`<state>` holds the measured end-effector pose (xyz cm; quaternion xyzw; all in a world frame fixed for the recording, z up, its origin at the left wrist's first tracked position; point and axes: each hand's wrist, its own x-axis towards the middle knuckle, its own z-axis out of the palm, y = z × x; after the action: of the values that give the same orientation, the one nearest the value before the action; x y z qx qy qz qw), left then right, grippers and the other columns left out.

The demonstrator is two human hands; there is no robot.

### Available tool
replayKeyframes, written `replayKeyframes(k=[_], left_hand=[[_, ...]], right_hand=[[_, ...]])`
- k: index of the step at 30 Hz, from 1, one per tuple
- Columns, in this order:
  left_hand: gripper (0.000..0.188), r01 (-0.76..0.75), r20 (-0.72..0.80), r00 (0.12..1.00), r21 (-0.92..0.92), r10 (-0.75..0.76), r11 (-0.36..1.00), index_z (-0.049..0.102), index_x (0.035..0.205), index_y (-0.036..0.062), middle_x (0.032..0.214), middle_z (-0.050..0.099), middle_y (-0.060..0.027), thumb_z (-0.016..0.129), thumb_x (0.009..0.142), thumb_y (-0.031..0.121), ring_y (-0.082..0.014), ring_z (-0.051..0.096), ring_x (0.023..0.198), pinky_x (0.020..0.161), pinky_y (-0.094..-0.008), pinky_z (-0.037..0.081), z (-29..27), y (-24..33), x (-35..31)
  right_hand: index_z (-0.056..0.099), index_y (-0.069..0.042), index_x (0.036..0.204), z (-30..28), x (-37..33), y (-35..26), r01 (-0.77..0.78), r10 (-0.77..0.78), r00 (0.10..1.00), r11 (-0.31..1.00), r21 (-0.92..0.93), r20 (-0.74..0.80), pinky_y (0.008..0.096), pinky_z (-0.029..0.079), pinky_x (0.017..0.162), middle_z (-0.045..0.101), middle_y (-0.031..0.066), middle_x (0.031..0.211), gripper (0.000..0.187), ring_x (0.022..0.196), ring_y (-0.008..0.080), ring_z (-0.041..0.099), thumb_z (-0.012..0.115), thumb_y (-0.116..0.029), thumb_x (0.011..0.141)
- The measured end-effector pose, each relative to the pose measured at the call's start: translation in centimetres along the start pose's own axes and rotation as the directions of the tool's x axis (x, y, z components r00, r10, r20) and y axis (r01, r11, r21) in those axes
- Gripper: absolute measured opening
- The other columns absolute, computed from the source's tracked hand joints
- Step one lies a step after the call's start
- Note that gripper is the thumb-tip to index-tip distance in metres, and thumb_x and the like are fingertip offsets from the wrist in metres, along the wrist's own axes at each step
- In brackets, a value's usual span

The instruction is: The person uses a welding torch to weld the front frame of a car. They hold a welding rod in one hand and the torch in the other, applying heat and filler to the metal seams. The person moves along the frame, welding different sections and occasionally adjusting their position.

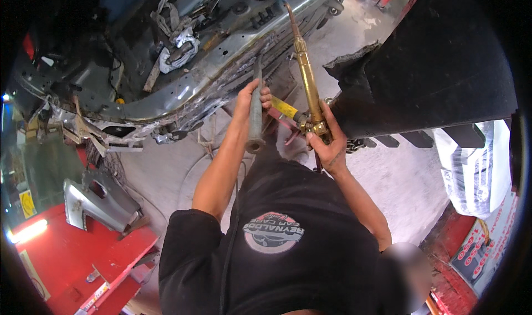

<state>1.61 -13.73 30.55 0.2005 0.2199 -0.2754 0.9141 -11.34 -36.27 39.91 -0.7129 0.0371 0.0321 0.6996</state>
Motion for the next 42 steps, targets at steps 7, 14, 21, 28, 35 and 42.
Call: replayKeyframes(k=[7,14,21,28,35,42], left_hand=[[0.019,-0.005,-0.030,1.000,-0.071,0.003,0.997,0.049,0.105,0.0021,0.079,0.047,-0.0018,0.052,0.106,0.021,-0.0100,0.048,0.062,0.048,-0.0251,0.041,1.1,0.7,0.9],[0.021,0.014,-0.055,0.998,-0.081,-0.018,0.997,0.048,0.102,0.0003,0.081,0.049,-0.0040,0.052,0.105,0.021,-0.0100,0.048,0.060,0.047,-0.0253,0.040,1.9,1.9,0.6],[0.020,0.061,-0.044,0.996,-0.262,-0.075,0.963,0.043,0.101,-0.0020,0.086,0.050,-0.0077,0.050,0.103,0.016,-0.0096,0.049,0.057,0.047,-0.0240,0.043,3.7,2.6,-1.8],[0.018,0.070,-0.055,0.995,-0.238,-0.086,0.969,0.041,0.097,-0.0015,0.083,0.046,-0.0061,0.050,0.102,0.014,-0.0099,0.048,0.056,0.045,-0.0245,0.044,3.2,4.1,-0.8],[0.021,0.108,-0.080,0.990,-0.131,-0.119,0.985,0.042,0.099,-0.0025,0.084,0.048,-0.0069,0.052,0.102,0.016,-0.0101,0.048,0.057,0.046,-0.0244,0.044,4.4,1.4,-3.7],[0.017,0.055,-0.041,0.997,-0.155,-0.062,0.986,0.041,0.098,-0.0025,0.088,0.051,-0.0087,0.051,0.100,0.010,-0.0108,0.050,0.058,0.046,-0.0247,0.045,4.6,3.2,-3.4]], right_hand=[[0.039,-0.003,0.158,0.3,0.3,-0.1,-0.031,0.030,0.999,0.999,-0.015,-0.040,0.0263,0.052,0.086,0.065,0.0091,0.120,0.075,0.096,0.0121,0.062,0.064,-0.008,0.088],[0.039,-0.002,0.158,0.4,0.8,0.3,0.023,-0.028,0.998,0.997,-0.076,-0.061,0.0284,0.051,0.092,0.065,0.0102,0.123,0.075,0.104,0.0142,0.062,0.065,-0.010,0.088],[0.038,-0.003,0.158,0.1,1.1,1.4,0.093,-0.099,0.994,0.985,-0.144,-0.034,0.0268,0.052,0.087,0.065,0.0086,0.118,0.075,0.098,0.0126,0.062,0.064,-0.007,0.088],[0.037,-0.003,0.159,-0.4,0.9,1.8,0.058,-0.060,0.998,0.987,-0.147,-0.010,0.0250,0.052,0.081,0.066,0.0078,0.117,0.076,0.092,0.0106,0.061,0.063,-0.005,0.088],[0.036,-0.005,0.160,-0.6,0.3,2.1,0.044,-0.047,0.999,0.994,-0.095,-0.025,0.0247,0.052,0.076,0.066,0.0069,0.116,0.077,0.086,0.0094,0.060,0.064,-0.005,0.088],[0.038,-0.005,0.159,-1.0,0.4,2.0,0.066,-0.068,0.998,0.986,-0.153,-0.009,0.0256,0.052,0.079,0.066,0.0074,0.117,0.076,0.088,0.0106,0.061,0.064,-0.006,0.088]])
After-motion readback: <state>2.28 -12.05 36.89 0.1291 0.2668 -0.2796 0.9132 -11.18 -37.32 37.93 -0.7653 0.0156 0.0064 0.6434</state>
